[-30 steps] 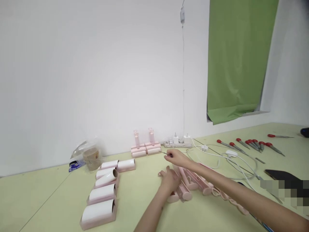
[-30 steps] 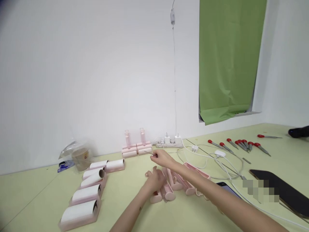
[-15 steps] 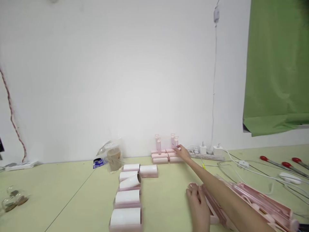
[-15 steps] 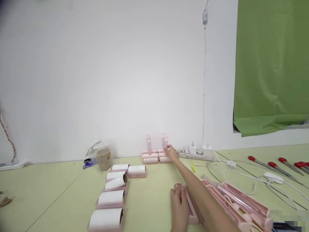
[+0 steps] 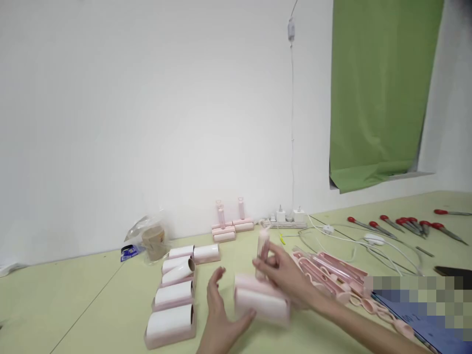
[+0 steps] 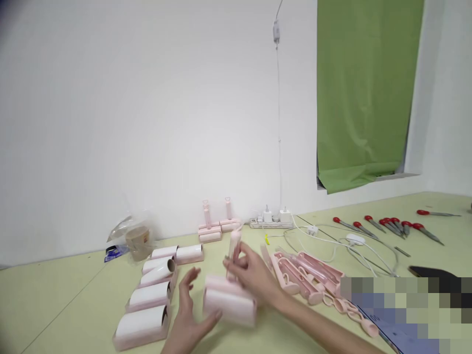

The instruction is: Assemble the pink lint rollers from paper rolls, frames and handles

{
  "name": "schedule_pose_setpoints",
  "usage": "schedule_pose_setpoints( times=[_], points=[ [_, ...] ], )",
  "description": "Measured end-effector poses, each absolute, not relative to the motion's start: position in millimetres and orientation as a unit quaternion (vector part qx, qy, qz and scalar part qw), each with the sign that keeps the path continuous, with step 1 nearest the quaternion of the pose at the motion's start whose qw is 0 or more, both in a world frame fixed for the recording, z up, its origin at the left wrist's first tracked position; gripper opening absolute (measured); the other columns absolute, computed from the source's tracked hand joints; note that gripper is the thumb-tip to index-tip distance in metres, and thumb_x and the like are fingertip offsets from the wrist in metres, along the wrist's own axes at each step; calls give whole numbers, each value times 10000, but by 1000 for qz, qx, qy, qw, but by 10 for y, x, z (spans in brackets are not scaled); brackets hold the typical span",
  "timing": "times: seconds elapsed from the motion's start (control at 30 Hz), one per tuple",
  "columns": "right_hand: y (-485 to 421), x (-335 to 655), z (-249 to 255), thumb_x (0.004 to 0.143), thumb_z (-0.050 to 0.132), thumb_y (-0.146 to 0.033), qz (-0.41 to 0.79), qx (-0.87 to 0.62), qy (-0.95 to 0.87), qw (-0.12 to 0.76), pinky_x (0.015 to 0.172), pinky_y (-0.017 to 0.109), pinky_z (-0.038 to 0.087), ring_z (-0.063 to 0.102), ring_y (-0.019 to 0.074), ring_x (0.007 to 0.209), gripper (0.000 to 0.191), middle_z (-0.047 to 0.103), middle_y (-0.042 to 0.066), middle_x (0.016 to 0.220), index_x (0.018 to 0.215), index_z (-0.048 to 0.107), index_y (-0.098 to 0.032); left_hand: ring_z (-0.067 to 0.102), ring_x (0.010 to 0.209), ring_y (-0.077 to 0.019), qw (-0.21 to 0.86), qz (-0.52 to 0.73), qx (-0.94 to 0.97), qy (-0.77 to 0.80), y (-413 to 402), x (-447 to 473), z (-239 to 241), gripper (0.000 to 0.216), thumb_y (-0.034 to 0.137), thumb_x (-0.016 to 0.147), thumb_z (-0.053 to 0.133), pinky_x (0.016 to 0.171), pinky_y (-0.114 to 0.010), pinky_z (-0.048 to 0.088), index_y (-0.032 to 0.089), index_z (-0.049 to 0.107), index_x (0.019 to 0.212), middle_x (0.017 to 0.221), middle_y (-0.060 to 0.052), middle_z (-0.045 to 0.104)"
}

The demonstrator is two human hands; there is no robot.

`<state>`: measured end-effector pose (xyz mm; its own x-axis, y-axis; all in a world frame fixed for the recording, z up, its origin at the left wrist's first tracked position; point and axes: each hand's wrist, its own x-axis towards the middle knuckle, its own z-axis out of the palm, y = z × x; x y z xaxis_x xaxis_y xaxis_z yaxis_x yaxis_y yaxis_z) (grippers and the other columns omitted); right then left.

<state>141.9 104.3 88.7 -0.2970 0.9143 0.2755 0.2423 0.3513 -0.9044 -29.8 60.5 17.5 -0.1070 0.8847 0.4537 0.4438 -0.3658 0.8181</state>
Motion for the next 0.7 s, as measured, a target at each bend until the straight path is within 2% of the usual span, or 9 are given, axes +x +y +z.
schedule_pose_setpoints(
  times=[0.1,0.2,0.33,0.43,0.57,0.63,0.7],
  points=[
    [712,1436,627,723,568,-352,372,-404,-740,387,430,192,263,392,88,452,221,378,-89,485,710,399,-211,428,1052,-266,351,442,687,457,471,-419,-20,748,343,564,670,922,-387,289,183,281,1182,1146,-113,433],
    [649,1411,426,720,563,-298,346,-413,-747,388,453,194,265,394,90,489,194,371,-89,502,699,393,-207,476,978,-237,416,401,700,420,444,-418,-123,627,341,627,643,878,-356,330,178,331,1145,1072,-94,487],
    [748,1435,437,752,519,-337,301,-415,-747,424,462,200,304,404,91,478,174,394,-80,498,694,430,-199,463,997,-240,414,379,704,436,493,-420,-75,532,337,643,650,876,-333,342,182,396,1085,1051,-66,515],
    [801,1558,595,741,525,-368,241,-407,-716,513,481,221,375,491,117,510,193,515,-31,558,678,485,-190,444,1024,-244,355,379,682,515,530,-463,-32,489,325,663,611,913,-342,316,161,409,1077,1046,-79,505],
    [716,1748,733,767,520,-348,220,-365,-642,637,463,229,434,561,140,526,165,581,-2,642,846,530,-203,320,1168,-270,295,465,621,558,524,-537,39,716,277,595,612,995,-379,214,161,298,1228,1275,-118,350],
    [610,1786,729,792,502,-301,207,-297,-676,642,514,232,468,598,145,598,159,603,18,760,930,525,-226,373,1129,-293,347,525,559,541,493,-550,102,732,351,595,605,958,-400,270,182,309,1243,1270,-112,388],
    [510,1785,712,793,509,-278,227,-217,-766,560,583,228,482,615,147,687,172,614,25,863,960,534,-252,499,989,-306,429,536,510,518,443,-526,162,622,495,665,511,835,-412,382,164,415,1183,1108,-126,542]
  ],
)
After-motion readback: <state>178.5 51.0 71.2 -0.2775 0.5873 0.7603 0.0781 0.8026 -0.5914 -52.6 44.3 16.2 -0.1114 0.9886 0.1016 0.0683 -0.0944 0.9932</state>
